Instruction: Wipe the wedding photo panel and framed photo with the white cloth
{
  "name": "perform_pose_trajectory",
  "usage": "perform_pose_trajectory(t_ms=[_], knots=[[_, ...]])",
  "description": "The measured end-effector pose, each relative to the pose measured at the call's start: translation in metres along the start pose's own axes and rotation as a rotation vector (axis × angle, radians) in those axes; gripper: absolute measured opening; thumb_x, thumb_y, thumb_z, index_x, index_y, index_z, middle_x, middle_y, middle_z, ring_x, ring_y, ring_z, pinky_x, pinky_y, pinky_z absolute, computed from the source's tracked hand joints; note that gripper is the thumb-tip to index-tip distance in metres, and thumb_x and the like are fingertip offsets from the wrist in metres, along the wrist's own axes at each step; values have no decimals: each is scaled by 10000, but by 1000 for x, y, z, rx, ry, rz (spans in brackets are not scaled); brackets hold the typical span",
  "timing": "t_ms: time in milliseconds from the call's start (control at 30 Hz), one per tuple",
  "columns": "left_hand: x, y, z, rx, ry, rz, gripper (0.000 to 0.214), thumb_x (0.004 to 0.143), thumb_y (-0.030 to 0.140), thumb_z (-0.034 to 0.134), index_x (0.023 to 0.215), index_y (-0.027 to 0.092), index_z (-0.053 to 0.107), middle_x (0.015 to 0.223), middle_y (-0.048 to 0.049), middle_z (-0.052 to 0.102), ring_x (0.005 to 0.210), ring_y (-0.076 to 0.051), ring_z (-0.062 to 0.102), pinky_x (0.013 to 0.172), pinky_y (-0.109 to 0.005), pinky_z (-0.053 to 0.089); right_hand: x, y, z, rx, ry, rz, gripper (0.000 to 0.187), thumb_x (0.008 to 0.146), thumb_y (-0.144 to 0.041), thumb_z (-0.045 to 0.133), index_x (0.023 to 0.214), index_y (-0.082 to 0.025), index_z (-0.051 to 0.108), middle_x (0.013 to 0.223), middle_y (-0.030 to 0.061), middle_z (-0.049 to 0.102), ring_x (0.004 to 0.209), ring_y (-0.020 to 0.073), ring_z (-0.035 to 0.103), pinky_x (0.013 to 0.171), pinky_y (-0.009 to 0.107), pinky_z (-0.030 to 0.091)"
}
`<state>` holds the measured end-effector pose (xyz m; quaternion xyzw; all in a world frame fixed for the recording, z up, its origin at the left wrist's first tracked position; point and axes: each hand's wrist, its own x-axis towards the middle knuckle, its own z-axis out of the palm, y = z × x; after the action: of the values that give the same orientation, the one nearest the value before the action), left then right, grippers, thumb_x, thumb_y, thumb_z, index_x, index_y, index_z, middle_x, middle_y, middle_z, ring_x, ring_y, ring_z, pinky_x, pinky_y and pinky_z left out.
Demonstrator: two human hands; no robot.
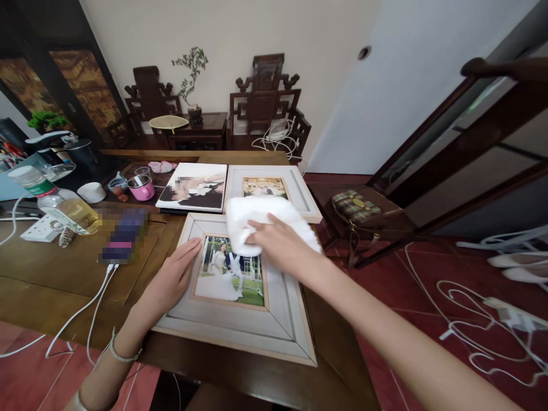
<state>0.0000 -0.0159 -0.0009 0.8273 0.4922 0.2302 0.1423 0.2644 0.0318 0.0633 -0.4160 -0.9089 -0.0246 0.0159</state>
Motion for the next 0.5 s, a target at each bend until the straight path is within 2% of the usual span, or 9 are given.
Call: perform_pose_trajectory(t_ms=[67, 167, 267, 367, 467, 500], knots=[[0, 1, 0, -5, 21, -3, 437, 961, 138, 329, 1389, 184, 407, 1452, -118, 423, 1364, -220, 358, 1104, -462, 329, -17, 13, -2, -15, -12, 45, 586, 551, 114, 342, 876, -187, 726, 1171, 117, 671, 1194, 261, 548, 1037, 576, 358], [2, 4, -1, 1, 26, -37, 409, 980, 192, 341, 1382, 168, 409, 1460, -126, 409, 1365, -229, 356, 1095, -455, 345, -40, 14, 0, -25, -20, 72, 605, 559, 114, 337, 955, -146, 714, 1218, 171, 632, 1234, 308, 502, 1000, 618, 379], [4, 6, -1, 28, -11, -61, 405, 983, 200, 340, 1378, 142, 410, 1459, -135, 406, 1364, -233, 356, 1092, -446, 353, -67, -7, 4, 24, -10, 70, 598, 543, 95, 366, 971, -142, 711, 1297, 172, 574, 1273, 323, 452, 1035, 611, 349], [6, 7, -1, 58, -19, -53, 402, 984, 196, 339, 1377, 153, 412, 1456, -127, 411, 1364, -232, 356, 1088, -437, 359, -99, -39, 7, 110, 5, 23, 548, 553, 59, 396, 905, -211, 717, 1331, 102, 557, 1294, 312, 426, 1050, 624, 325], [7, 7, -1, 71, -14, -22, 402, 983, 189, 337, 1378, 176, 412, 1453, -121, 415, 1365, -234, 355, 1084, -436, 363, -127, -62, 3, 180, 3, -72, 446, 676, -21, 439, 909, -280, 717, 1307, 58, 577, 1236, 309, 500, 997, 607, 412], [7, 7, 0, 70, -8, -10, 401, 983, 189, 337, 1376, 182, 416, 1449, -120, 420, 1364, -235, 357, 1087, -437, 359, -133, -67, 1, 212, 15, -52, 415, 699, -52, 459, 898, -307, 719, 1288, 38, 594, 1208, 300, 530, 983, 574, 445]])
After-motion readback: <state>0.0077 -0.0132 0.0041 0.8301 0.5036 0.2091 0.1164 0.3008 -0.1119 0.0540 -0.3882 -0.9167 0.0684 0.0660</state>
